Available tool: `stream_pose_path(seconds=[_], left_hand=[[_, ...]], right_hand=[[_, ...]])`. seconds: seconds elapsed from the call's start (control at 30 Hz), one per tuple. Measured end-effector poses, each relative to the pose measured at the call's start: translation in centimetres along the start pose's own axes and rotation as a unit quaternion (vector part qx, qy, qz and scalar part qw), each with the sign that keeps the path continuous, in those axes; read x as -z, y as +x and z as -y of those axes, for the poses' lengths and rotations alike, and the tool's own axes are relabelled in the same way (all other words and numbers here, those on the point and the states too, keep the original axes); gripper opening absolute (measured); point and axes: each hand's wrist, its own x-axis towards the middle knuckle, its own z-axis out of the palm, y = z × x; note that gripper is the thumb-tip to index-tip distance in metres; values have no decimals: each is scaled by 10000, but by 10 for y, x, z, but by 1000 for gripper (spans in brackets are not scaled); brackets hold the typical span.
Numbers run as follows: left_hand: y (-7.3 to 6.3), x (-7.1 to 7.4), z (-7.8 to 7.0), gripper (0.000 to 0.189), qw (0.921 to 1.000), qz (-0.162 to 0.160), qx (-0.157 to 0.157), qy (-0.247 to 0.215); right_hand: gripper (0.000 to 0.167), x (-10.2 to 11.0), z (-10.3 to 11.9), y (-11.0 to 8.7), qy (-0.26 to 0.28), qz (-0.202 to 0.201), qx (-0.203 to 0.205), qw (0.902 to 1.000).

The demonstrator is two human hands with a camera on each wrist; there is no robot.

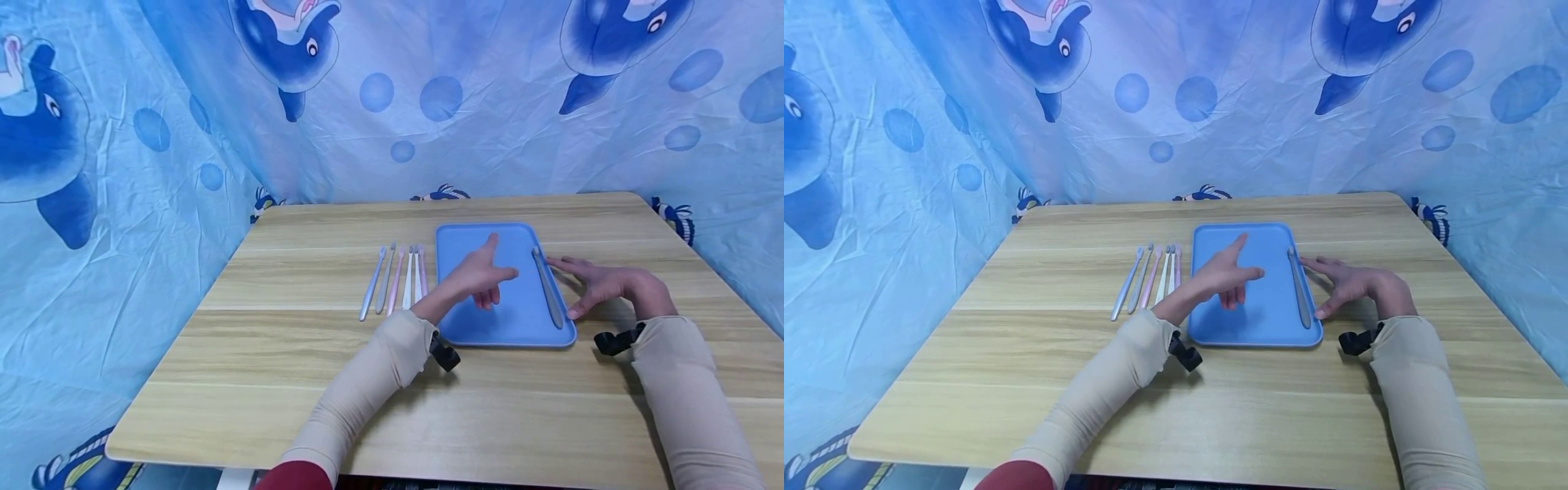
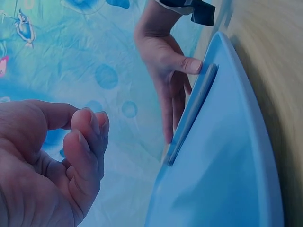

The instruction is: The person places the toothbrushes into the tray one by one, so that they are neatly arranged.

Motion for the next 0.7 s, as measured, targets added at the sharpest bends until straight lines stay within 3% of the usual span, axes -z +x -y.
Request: stream_pose_path(seconds=[0.7], left_hand=[[-8,25,11,91,9998,-165,-18,121]], right_hand=[[124,0,0,-2,-25,-9,92,10000]])
